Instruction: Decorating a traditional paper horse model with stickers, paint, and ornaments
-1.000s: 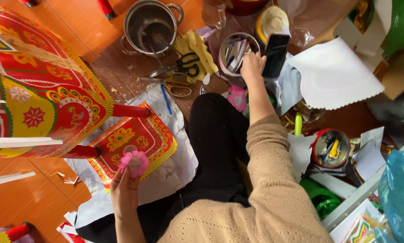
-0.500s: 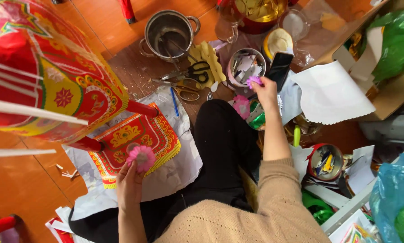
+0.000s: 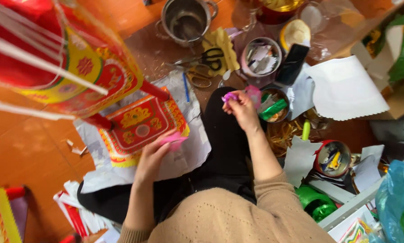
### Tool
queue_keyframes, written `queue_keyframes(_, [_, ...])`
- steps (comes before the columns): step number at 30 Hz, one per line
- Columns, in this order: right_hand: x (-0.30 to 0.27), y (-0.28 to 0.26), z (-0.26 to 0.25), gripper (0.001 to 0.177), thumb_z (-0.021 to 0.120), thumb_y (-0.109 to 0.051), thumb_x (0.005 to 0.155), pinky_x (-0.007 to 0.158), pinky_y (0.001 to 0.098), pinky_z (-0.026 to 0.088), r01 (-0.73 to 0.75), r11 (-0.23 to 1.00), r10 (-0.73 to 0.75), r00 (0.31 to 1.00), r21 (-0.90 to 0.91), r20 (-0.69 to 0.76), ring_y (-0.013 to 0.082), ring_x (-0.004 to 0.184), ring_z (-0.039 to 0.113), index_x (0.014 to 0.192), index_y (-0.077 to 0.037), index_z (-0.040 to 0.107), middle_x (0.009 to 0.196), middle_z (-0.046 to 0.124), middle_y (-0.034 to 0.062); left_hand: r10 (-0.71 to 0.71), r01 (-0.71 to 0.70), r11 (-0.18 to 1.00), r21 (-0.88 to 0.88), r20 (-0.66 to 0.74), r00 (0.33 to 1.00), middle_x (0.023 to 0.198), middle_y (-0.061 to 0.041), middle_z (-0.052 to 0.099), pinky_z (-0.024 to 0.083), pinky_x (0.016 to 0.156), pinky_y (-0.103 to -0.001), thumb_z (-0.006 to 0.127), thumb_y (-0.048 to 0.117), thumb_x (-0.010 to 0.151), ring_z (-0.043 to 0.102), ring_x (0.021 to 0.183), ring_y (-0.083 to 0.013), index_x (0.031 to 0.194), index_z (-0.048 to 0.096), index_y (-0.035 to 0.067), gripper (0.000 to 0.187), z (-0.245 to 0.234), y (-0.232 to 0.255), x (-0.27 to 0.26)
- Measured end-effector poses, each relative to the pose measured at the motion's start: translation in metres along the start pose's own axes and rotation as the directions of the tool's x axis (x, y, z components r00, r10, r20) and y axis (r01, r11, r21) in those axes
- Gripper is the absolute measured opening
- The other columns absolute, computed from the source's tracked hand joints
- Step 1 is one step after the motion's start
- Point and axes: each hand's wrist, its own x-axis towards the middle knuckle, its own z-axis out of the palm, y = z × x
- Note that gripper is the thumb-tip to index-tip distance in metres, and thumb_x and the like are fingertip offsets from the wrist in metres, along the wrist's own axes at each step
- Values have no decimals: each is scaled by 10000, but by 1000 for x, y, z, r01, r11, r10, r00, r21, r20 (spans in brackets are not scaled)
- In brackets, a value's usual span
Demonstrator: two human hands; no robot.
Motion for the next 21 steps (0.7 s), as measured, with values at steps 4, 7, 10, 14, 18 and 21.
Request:
queue_keyframes(4, [-29, -7, 48, 192, 566, -168, 980, 481, 223, 530, -47, 996, 33, 982, 70, 185, 137, 534, 640, 848, -67, 660, 579, 639, 90, 195, -227, 973, 48, 362, 912, 1440, -211, 497, 358, 1067, -535, 604, 122, 924, 480, 1303, -396, 1121, 695, 1, 249, 16, -2, 21])
queue_keyframes(7, [-28, 22, 59, 186, 633, -207, 965, 494, 232, 533, -35, 996, 16, 976, 85, 216, 116, 539, 624, 829, -85, 667, 595, 624, 68, 215, -209, 976, -56, 325, 921, 1387, -183, 551, 375, 1073, -461, 608, 115, 933, 516, 1286, -318, 1120, 700, -1, 239, 29, -7, 28])
queue_keyframes(10, [-32, 22, 68, 263, 610, -251, 989, 491, 206, 490, -3, 998, -13, 970, 64, 243, 88, 524, 557, 786, -96, 673, 560, 586, 45, 233, -229, 972, -46, 261, 937, 1337, -165, 594, 390, 1066, -418, 609, 78, 934, 539, 1272, -276, 1117, 703, -14, 225, 32, 0, 27])
queue_keyframes(14, [-51, -42, 89, 295, 593, -266, 996, 542, 191, 444, 50, 999, -52, 957, 16, 284, 52, 562, 482, 744, -127, 656, 562, 566, 6, 297, -308, 951, 14, 236, 925, 1295, -183, 617, 403, 1037, -456, 589, 72, 954, 536, 1246, -305, 1136, 690, -15, 225, 30, -9, 26])
queue_keyframes(18, [-53, -37, 88, 329, 578, -270, 1006, 548, 193, 425, 65, 998, -57, 957, -19, 284, 48, 562, 444, 718, -129, 654, 546, 515, -32, 352, -390, 915, 98, 272, 895, 1182, -194, 667, 433, 1009, -468, 615, 55, 940, 582, 1192, -339, 1107, 702, -23, 203, 28, -16, 27])
queue_keyframes(21, [-56, -50, 89, 356, 566, -265, 1012, 545, 190, 400, 78, 996, -62, 954, -46, 293, 52, 560, 423, 687, -138, 635, 535, 500, -35, 387, -425, 902, 83, 284, 877, 1148, -192, 677, 426, 1016, -479, 619, 62, 939, 577, 1191, -349, 1085, 705, -26, 191, 28, -16, 27])
